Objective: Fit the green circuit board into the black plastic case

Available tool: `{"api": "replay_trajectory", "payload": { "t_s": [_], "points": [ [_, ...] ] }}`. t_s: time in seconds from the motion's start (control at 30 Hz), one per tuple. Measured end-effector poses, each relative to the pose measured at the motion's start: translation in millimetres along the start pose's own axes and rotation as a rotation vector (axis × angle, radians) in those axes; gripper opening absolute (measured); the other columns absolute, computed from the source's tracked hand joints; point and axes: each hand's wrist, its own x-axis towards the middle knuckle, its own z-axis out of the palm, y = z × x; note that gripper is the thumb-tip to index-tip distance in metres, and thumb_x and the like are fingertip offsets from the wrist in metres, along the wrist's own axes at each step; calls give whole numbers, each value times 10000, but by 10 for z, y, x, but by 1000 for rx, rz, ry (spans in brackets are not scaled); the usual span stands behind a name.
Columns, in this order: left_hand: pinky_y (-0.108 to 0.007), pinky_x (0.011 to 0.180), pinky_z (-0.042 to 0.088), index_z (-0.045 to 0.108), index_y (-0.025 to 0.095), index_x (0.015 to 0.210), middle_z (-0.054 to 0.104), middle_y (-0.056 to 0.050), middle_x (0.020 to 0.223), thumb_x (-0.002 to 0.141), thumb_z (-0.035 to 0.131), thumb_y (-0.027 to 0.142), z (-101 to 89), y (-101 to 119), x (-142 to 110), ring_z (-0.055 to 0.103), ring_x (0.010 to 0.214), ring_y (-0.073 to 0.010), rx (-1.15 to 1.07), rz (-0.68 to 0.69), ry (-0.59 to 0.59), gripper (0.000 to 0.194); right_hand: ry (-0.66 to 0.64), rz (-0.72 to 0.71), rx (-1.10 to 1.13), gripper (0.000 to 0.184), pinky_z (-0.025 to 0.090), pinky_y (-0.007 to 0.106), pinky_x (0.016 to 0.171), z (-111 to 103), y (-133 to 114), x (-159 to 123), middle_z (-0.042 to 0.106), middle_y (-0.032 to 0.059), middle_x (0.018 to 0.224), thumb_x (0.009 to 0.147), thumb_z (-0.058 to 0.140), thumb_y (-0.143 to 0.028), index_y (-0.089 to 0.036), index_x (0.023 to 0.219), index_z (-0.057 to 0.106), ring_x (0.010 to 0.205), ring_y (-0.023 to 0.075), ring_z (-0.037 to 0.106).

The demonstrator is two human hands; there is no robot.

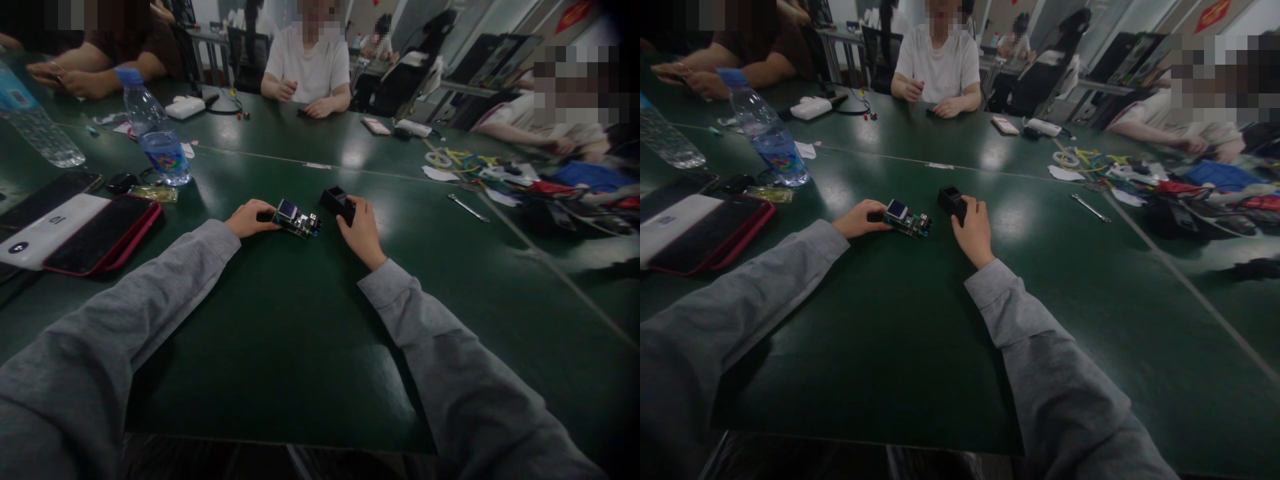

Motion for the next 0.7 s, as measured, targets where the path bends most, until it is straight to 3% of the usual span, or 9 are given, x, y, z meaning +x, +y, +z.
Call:
{"api": "replay_trajectory", "payload": {
  "t_s": [0.43,0.6,0.7],
  "points": [
    [-538,1147,406,723,236,1217,683,-74,1335,873,759,498,12,-12,3,528,1353,-312,12,7,5,434,2,68,37,534,529,626,1062,-14,-20,-14,578,173,1323,874,675,-216,-192,1394,556,1240,367,608],
    [-534,1148,409,721,222,1222,683,-82,1331,874,766,470,15,-10,4,530,1349,-312,19,1,6,429,108,47,124,514,507,642,1082,31,47,18,599,160,1314,872,664,-235,-210,1376,560,1250,355,594],
    [-534,1146,415,723,225,1221,689,-81,1322,872,769,457,18,-16,8,535,1340,-316,23,-5,10,421,171,-15,201,515,497,637,1091,49,55,37,606,143,1330,908,661,-346,-240,1395,528,1237,339,596]
  ]
}}
